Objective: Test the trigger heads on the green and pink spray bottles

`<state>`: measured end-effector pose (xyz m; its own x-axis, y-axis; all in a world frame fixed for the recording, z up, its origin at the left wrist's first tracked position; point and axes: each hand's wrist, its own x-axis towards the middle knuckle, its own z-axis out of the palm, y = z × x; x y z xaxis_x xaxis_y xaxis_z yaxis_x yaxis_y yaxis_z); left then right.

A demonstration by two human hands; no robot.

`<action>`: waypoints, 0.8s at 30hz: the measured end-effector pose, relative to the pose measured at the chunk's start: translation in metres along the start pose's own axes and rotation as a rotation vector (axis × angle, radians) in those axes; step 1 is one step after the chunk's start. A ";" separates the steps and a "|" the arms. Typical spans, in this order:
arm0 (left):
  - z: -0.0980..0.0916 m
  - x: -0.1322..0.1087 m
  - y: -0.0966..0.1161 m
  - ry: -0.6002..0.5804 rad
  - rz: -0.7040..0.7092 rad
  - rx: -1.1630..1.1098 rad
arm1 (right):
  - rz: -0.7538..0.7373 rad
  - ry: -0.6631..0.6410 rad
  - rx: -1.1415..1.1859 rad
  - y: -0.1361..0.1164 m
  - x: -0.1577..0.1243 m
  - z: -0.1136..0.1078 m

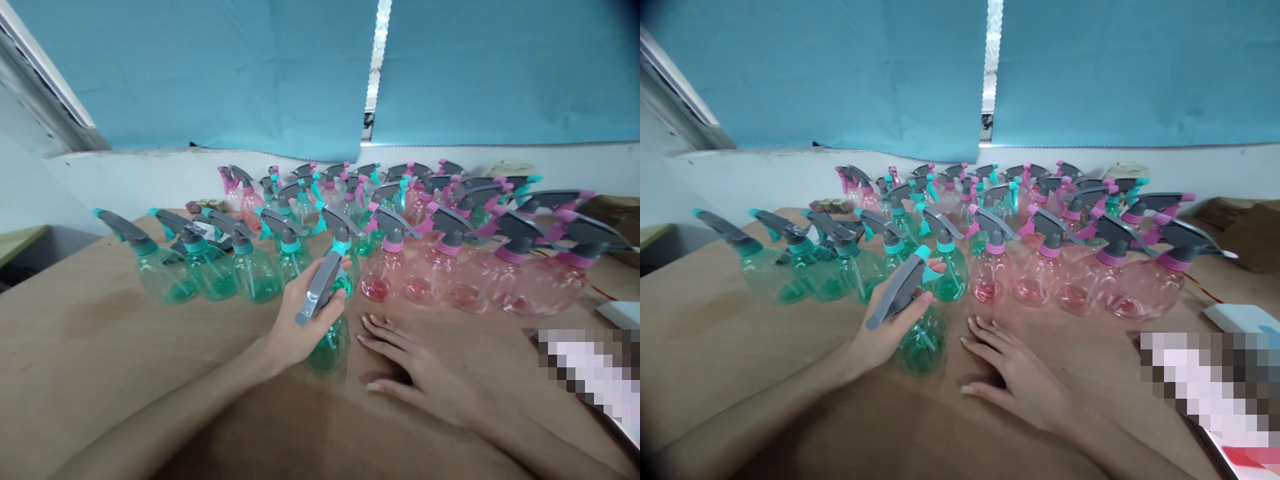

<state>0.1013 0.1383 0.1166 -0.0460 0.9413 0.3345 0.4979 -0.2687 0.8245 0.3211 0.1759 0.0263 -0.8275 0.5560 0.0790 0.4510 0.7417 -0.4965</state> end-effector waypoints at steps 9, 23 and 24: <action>0.001 0.000 0.002 0.007 -0.030 -0.011 | 0.000 0.001 0.009 -0.001 0.000 -0.001; 0.000 0.001 0.000 0.006 0.003 0.002 | -0.003 0.003 0.018 0.001 0.000 0.000; 0.000 0.001 0.000 0.005 0.005 0.003 | 0.000 0.003 0.016 0.000 0.000 0.000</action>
<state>0.1015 0.1389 0.1166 -0.0482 0.9388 0.3410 0.5008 -0.2726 0.8215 0.3215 0.1762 0.0265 -0.8263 0.5573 0.0815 0.4456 0.7354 -0.5105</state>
